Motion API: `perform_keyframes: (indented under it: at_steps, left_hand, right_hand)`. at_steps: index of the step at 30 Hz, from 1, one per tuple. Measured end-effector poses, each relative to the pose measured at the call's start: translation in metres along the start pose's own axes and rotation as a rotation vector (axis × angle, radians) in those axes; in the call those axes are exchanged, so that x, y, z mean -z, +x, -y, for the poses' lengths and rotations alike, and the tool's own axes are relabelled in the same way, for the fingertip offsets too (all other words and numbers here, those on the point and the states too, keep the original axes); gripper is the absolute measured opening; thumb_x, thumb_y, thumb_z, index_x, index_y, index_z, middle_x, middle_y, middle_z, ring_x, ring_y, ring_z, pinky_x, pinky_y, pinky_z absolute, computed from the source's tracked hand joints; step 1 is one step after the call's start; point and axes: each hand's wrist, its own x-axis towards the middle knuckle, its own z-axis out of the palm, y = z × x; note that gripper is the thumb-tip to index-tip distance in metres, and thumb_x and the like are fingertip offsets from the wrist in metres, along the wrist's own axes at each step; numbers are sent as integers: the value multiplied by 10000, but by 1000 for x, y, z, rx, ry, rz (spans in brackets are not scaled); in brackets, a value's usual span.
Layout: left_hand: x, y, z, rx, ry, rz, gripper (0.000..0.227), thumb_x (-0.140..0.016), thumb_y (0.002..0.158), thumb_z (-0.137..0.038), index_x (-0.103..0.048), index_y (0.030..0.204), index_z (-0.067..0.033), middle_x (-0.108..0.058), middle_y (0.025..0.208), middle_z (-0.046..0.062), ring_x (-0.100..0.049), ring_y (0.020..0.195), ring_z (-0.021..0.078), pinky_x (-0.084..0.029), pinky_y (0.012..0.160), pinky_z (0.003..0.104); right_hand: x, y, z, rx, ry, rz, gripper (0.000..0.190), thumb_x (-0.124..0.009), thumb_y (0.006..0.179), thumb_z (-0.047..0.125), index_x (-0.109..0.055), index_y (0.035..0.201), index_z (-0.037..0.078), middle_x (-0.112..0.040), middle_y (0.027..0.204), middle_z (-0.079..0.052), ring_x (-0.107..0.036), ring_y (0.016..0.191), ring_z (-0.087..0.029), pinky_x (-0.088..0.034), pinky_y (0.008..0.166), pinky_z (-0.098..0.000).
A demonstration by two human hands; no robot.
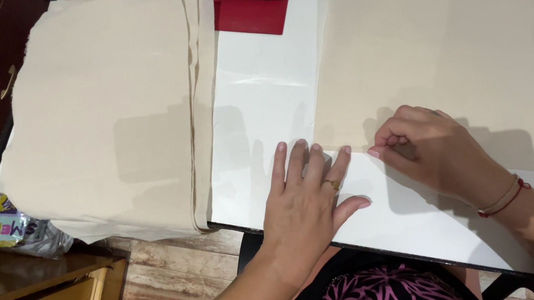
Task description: Folding the edge of a fabric piece and securing it with sewing pins
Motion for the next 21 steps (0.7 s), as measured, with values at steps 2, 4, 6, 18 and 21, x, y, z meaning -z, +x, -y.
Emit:
perform_keyframes:
  at_steps: [2, 4, 6, 18, 21]
  left_hand:
    - [-1, 1, 1, -22, -57, -56, 756, -459, 969, -727, -561, 1471, -171, -620, 1270, 160, -540, 1326, 351, -259, 1268, 503]
    - [5, 6, -1, -62, -35, -11, 795, -408, 976, -724, -567, 1454, -109, -617, 1346, 140, -521, 1365, 317, -268, 1272, 470]
    - [4, 7, -2, -101, -12, 33, 840, -357, 983, -721, -574, 1438, -48, -613, 1422, 119, -502, 1404, 282, -277, 1275, 436]
    - [-3, 10, -6, -125, -91, -5, 779, -458, 955, -739, -521, 1490, -176, -604, 1224, 104, -550, 1209, 303, -373, 1159, 486]
    - [0, 12, -9, -120, -72, -8, 796, -451, 939, -767, -548, 1467, -179, -606, 1208, 95, -550, 1192, 295, -372, 1158, 488]
  right_hand:
    - [-1, -1, -3, -6, -27, 22, 143, -716, 934, 317, -705, 867, 191, -614, 799, 58, -569, 669, -127, -479, 701, -287]
    - [-2, 0, -5, 6, -20, 21, 134, -726, 924, 303, -700, 858, 189, -625, 796, 64, -579, 691, -123, -488, 711, -294]
    - [-3, 1, -6, 20, -14, 19, 127, -736, 915, 288, -695, 849, 187, -635, 793, 70, -590, 714, -118, -496, 722, -301]
    - [14, -18, -10, -193, -56, 167, 99, -698, 899, 328, -732, 899, 235, -698, 874, 84, -670, 803, -122, -473, 852, -335]
    - [14, -24, -16, -199, -87, 158, 138, -690, 912, 326, -741, 926, 199, -714, 882, 66, -675, 864, -142, -492, 840, -362]
